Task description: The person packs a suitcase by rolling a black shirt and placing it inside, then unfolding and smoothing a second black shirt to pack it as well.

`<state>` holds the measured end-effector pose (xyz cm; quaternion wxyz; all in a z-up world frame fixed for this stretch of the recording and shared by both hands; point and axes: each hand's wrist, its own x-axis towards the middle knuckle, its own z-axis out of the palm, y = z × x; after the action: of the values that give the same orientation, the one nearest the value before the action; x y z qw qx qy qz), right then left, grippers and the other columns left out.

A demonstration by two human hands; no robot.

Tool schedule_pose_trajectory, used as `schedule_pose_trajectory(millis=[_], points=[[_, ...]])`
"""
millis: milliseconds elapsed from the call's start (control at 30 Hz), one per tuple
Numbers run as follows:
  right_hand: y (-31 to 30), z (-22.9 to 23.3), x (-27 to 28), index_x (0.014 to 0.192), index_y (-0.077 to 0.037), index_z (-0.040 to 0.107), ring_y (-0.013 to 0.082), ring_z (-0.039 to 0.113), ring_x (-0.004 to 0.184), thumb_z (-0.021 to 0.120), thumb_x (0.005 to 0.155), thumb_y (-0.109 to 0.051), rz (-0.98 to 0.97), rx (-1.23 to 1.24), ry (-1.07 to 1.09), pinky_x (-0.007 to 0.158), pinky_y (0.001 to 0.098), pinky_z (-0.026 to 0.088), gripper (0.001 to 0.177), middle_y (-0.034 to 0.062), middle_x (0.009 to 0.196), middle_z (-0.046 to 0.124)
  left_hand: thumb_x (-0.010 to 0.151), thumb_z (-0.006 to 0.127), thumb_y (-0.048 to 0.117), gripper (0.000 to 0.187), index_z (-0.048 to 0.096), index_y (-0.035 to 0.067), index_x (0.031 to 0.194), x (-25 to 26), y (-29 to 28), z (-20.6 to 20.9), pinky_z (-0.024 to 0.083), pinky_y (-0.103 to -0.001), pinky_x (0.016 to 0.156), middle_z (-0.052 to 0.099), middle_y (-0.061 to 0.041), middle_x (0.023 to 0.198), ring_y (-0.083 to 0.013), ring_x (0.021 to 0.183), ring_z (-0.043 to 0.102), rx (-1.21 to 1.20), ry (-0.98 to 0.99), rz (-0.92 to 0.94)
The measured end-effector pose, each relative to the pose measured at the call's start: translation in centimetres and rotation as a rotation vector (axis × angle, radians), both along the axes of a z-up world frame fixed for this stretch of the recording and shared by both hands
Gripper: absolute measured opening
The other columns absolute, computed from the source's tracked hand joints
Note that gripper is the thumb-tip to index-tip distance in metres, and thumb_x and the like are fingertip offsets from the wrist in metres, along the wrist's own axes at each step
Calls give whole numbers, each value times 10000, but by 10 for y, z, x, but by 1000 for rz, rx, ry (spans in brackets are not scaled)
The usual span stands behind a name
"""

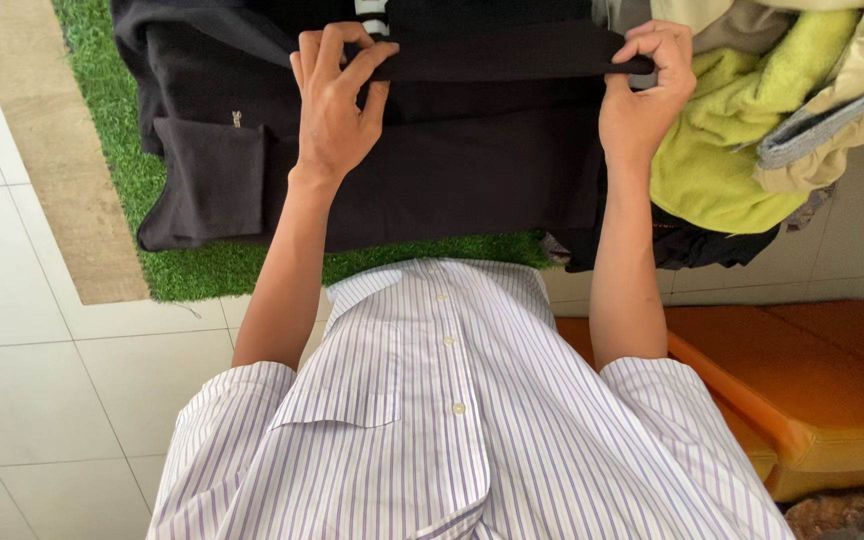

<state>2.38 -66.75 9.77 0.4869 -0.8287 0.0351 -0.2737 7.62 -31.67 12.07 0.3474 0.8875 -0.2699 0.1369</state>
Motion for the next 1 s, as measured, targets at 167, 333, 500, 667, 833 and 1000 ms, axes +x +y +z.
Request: schedule_pose_trajectory(millis=[167,333,500,667,833,1000], points=[[6,0,-34,863,-26,582,249,569,1206,653,783,222,-65,-103,15,1145,398,412,270,81,1170,563,850,783,38,326,799,134,1162,-30,6,2,341,-382,930,585,2,1152,-214,1090,482,22,-66,-20],[17,-8,-70,820,-51,593,267,519,1231,629,759,191,-105,-163,49,1179,447,376,252,80,1179,546,824,797,53,300,809,153,1107,-60,12,-8,332,-386,929,609,20,1081,-202,1073,501,27,-45,-38],[34,-20,-105,841,-61,582,293,480,1245,592,761,184,-107,-120,122,1182,434,376,258,90,1227,517,843,818,82,212,795,158,1039,-85,13,-22,313,-392,981,622,38,1068,-181,1083,518,56,-14,-31],[38,-25,-127,856,-61,623,299,472,1190,580,749,156,-110,-173,222,1145,437,346,246,98,1213,538,841,825,120,205,748,156,1028,-97,2,-30,284,-422,1021,619,20,1101,-194,1113,532,130,-19,15],[40,-18,-136,872,-50,611,283,512,1101,606,759,93,-71,-137,178,1063,402,379,183,94,1093,582,841,832,162,271,739,156,1095,-97,-30,-31,294,-448,1015,600,13,1107,-201,1110,524,108,-41,-56],[39,-21,-129,1129,-55,648,131,570,889,708,994,-110,-161,193,272,863,295,435,157,-7,959,621,857,848,213,290,736,151,1117,-100,-74,-33,330,-458,977,578,6,1096,-212,1071,513,91,-59,-151]])
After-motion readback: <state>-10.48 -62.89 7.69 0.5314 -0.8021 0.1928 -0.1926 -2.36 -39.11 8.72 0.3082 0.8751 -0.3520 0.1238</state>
